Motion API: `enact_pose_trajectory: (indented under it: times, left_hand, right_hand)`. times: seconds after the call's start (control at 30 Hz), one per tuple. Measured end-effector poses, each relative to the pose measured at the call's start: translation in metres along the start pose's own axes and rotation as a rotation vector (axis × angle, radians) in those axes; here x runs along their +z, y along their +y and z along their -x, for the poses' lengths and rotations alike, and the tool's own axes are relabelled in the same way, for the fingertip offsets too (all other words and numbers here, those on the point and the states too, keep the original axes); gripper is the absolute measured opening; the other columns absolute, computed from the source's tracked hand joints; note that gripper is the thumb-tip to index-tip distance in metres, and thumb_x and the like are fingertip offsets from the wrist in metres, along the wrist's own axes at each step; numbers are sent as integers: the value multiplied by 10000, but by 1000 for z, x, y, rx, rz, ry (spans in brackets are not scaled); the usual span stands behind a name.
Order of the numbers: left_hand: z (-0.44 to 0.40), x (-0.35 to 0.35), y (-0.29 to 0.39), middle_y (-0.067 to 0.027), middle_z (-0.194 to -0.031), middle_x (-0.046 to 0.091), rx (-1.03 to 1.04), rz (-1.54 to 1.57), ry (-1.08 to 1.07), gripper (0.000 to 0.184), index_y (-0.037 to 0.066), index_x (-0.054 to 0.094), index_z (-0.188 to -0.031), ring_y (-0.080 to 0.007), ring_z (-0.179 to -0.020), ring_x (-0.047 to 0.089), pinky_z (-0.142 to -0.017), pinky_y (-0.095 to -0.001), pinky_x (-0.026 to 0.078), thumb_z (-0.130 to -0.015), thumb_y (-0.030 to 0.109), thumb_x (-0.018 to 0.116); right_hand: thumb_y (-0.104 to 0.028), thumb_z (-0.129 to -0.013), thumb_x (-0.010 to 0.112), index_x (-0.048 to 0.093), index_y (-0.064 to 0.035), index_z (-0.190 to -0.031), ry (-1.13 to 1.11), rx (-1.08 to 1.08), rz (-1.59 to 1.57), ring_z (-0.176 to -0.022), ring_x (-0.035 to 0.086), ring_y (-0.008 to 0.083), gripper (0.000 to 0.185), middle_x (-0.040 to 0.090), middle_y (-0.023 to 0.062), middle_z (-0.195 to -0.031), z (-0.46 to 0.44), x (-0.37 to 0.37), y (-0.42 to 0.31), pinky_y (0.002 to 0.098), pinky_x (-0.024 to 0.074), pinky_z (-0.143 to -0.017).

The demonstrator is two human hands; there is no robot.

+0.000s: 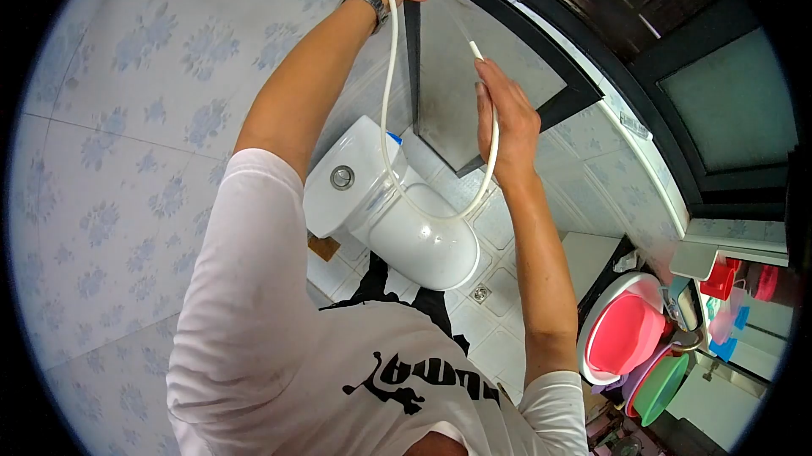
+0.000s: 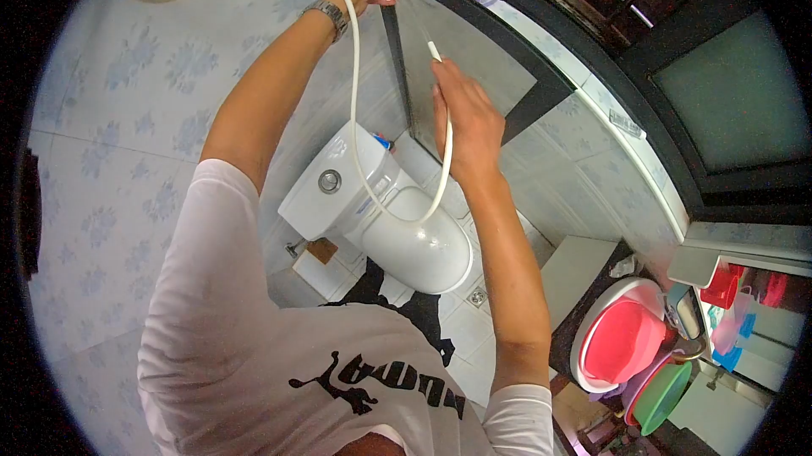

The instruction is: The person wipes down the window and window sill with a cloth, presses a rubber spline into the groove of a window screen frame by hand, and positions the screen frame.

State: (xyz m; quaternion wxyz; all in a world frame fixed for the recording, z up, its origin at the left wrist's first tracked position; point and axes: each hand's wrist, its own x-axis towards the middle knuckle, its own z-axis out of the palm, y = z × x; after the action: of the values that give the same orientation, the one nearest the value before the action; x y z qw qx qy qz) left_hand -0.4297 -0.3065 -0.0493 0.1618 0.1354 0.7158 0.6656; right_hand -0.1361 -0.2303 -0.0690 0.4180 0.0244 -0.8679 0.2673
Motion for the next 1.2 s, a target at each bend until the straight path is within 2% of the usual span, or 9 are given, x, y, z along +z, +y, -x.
enact_pose_trajectory:
  times: [0.23,0.33,0.4,0.5,0.77,0.9,0.97,1.1,1.2]
  left_hand:
    - [-10,0,-8,-93,-589,496,-21,158,9,464,-24,545,-785,-200,-483,540,-422,-295,483,-891,423,610]
    - [-13,5,-17,-116,-669,532,-6,283,-107,473,-48,562,-877,-216,-526,552,-482,-312,512,-876,421,623]
    - [0,16,-3,-129,-756,558,-49,229,59,524,-59,569,-975,-227,-588,571,-540,-333,532,-858,447,638]
    - [1,17,-1,-134,-786,563,-85,224,91,541,-49,578,-1012,-232,-642,586,-570,-341,538,-849,464,641]
    - [12,12,-2,-137,-769,568,-54,197,45,555,-41,584,-936,-221,-617,593,-532,-335,534,-841,501,656]
    - [26,11,2,-113,-646,566,-40,84,111,537,-38,583,-815,-201,-503,579,-438,-293,503,-837,491,670]
    - [31,9,2,-103,-622,555,22,56,55,527,-33,570,-778,-185,-463,552,-417,-292,491,-835,479,679]
    - [47,8,2,-98,-620,547,36,61,94,511,-35,556,-780,-175,-461,545,-401,-283,477,-839,457,680]
    - [56,0,1,-85,-616,527,17,77,160,477,-34,535,-815,-170,-490,558,-393,-263,472,-855,427,655]
  right_hand:
    - [-49,-850,625,635,-87,-1106,-21,32,50,-923,671,304,259,674,136,-1087,10,-1,5,369,545,-752]
    - [-58,-851,623,639,-85,-1094,-71,60,29,-921,670,299,245,680,129,-1062,19,-4,11,372,544,-746]
    - [-60,-851,623,642,-84,-1088,-110,77,10,-919,670,296,238,684,127,-1045,28,-6,16,375,543,-742]
    - [-71,-857,614,652,-82,-1071,-164,123,54,-882,670,300,217,690,130,-999,40,-7,26,386,538,-727]
    - [-96,-865,582,665,-63,-1048,-389,197,78,-821,658,330,204,687,147,-949,72,-9,39,414,528,-692]
    - [-108,-883,590,670,-56,-1076,-478,258,67,-768,657,349,215,684,181,-898,91,-20,39,407,526,-694]
    - [-113,-867,581,682,-64,-1035,-560,305,55,-826,664,342,202,688,164,-952,112,-19,46,417,530,-712]
    - [-129,-877,576,687,-57,-1027,-531,338,27,-825,658,361,200,682,181,-954,155,-24,59,426,528,-723]
    - [-177,-897,562,685,-73,-1042,-545,531,29,-811,643,400,217,667,212,-905,186,-39,70,446,522,-719]
